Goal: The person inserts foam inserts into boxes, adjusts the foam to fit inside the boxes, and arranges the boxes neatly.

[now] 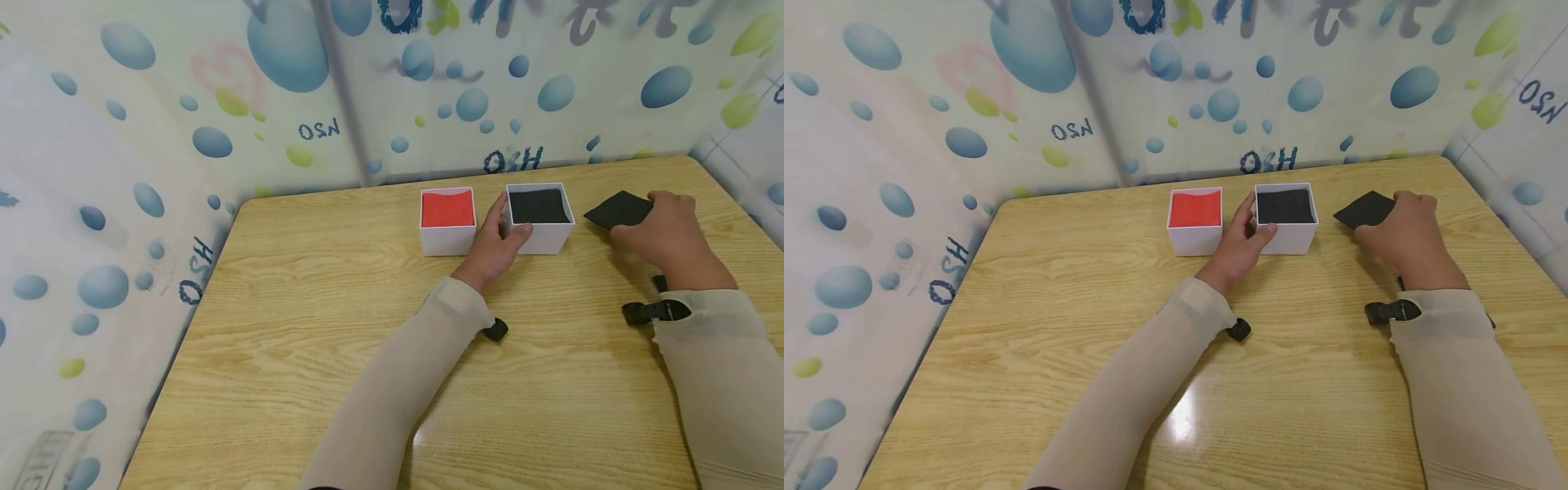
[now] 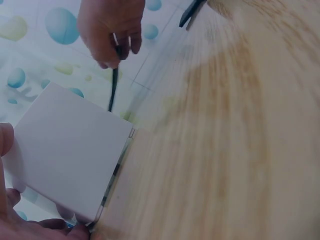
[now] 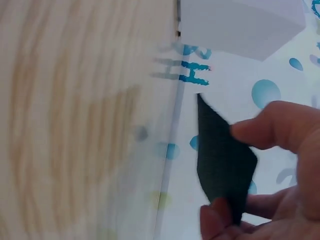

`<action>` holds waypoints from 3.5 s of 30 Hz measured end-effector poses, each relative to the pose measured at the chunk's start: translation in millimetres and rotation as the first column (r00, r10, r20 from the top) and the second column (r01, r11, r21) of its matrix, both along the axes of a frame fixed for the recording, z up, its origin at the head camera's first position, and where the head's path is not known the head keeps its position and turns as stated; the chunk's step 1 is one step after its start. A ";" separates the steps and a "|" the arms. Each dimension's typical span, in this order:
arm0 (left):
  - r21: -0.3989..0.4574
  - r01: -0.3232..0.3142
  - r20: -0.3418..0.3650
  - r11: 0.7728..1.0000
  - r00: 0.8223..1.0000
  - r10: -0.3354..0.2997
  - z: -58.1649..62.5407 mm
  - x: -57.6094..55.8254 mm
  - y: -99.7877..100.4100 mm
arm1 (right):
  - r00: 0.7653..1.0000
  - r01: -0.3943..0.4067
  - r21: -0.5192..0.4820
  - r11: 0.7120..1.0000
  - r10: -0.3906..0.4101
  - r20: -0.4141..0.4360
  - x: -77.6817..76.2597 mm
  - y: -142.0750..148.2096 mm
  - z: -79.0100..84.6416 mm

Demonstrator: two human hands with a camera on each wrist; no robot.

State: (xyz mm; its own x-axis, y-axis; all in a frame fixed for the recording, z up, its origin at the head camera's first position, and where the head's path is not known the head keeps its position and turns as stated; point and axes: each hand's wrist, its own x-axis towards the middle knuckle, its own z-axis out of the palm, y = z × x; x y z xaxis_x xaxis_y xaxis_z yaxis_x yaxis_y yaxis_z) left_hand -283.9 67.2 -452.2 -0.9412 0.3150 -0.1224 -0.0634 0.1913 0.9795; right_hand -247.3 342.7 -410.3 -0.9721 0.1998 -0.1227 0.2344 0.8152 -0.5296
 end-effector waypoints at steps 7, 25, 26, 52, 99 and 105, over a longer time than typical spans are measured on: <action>0.001 0.001 0.000 1.000 1.000 -0.001 0.9 0.2 -0.1 | 0.980 0.031 -0.182 0.983 -0.065 -0.188 0.1 -14.8 5.9; 0.000 0.003 0.002 1.000 1.000 -0.003 0.8 0.6 -1.7 | 0.941 -0.203 -0.380 0.902 0.072 -0.331 0.0 -53.8 0.5; -0.002 0.003 0.001 1.000 1.000 -0.003 0.9 0.6 -1.6 | 0.940 -0.208 -0.365 0.908 0.082 -0.332 0.0 -55.3 0.4; -0.019 0.016 -0.013 1.000 1.000 -0.016 1.5 0.6 -2.1 | 0.920 -0.338 -0.333 0.880 0.234 -0.316 -1.6 -67.8 -0.9; -0.010 0.011 -0.014 1.000 1.000 -0.011 1.0 0.7 -2.1 | 0.966 -0.180 -0.111 0.977 0.154 -0.206 -0.2 -82.3 6.3; -0.015 0.011 -0.009 1.000 1.000 -0.011 1.9 1.2 -1.6 | 0.967 -0.193 -0.139 0.971 0.165 -0.193 -0.8 -81.7 5.3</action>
State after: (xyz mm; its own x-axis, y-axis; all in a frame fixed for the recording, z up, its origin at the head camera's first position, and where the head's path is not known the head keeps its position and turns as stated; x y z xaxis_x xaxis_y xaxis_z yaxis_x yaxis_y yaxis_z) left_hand -282.7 65.6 -450.3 -0.9387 0.3236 -0.1185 -0.0520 0.2070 0.9770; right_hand -248.0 261.1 -405.0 -0.9991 0.0126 0.0409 -0.0182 0.7397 -0.6727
